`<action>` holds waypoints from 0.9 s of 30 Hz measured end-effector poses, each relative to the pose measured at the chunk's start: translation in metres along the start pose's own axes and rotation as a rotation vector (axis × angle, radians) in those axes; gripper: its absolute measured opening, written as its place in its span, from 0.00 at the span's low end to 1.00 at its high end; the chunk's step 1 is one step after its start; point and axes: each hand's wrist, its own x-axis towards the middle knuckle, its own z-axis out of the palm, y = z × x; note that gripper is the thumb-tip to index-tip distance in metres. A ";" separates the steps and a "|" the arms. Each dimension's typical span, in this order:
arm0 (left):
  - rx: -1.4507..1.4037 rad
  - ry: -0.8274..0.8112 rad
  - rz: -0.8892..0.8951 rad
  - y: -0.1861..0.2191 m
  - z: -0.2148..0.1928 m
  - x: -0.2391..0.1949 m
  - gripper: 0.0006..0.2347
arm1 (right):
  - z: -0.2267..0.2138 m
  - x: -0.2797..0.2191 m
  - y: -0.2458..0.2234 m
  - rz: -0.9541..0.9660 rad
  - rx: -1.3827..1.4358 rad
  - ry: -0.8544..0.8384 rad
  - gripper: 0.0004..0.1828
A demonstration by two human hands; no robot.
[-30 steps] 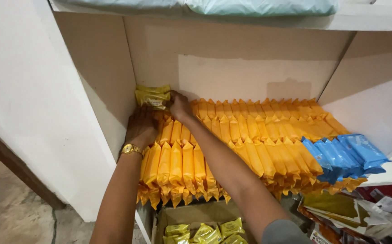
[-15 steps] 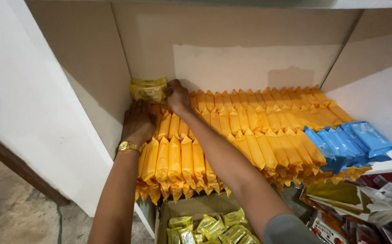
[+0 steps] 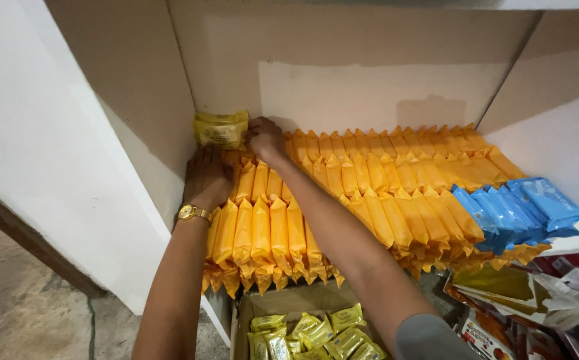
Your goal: Stocking and organizing soap packages from a cardboard box onto a storage shelf.
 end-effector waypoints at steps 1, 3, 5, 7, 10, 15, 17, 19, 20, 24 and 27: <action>0.005 0.001 0.000 -0.004 0.005 0.002 0.25 | -0.004 0.004 -0.008 -0.001 0.005 0.001 0.14; 0.007 0.039 0.030 -0.011 0.014 0.005 0.25 | -0.013 0.009 -0.023 0.293 0.027 -0.053 0.13; -0.009 0.005 0.007 0.005 -0.016 0.004 0.24 | -0.019 0.023 -0.010 0.220 -0.158 -0.048 0.13; -0.034 -0.027 -0.015 0.016 -0.040 0.006 0.22 | -0.036 0.026 -0.024 0.145 -0.352 -0.042 0.13; -0.199 -0.078 -0.102 0.022 -0.060 0.013 0.18 | -0.075 0.009 -0.081 0.260 -0.279 -0.186 0.19; -0.460 0.043 -0.156 0.089 -0.153 -0.018 0.12 | -0.137 -0.062 -0.151 -0.246 -0.325 -0.446 0.10; -0.473 0.068 -0.108 0.107 -0.152 -0.043 0.11 | -0.171 -0.120 -0.181 -0.303 -0.420 -0.470 0.09; -0.487 0.098 -0.065 0.124 -0.145 -0.077 0.10 | -0.196 -0.175 -0.187 -0.366 -0.516 -0.499 0.11; -0.288 0.249 0.156 0.132 -0.138 -0.099 0.12 | -0.206 -0.202 -0.178 -0.536 -0.581 -0.465 0.11; 0.113 0.353 0.414 0.163 -0.097 -0.160 0.21 | -0.231 -0.269 -0.158 -0.801 -0.860 -0.337 0.25; 0.127 0.327 0.382 0.170 -0.062 -0.171 0.20 | -0.237 -0.280 -0.133 -0.751 -1.066 -0.332 0.31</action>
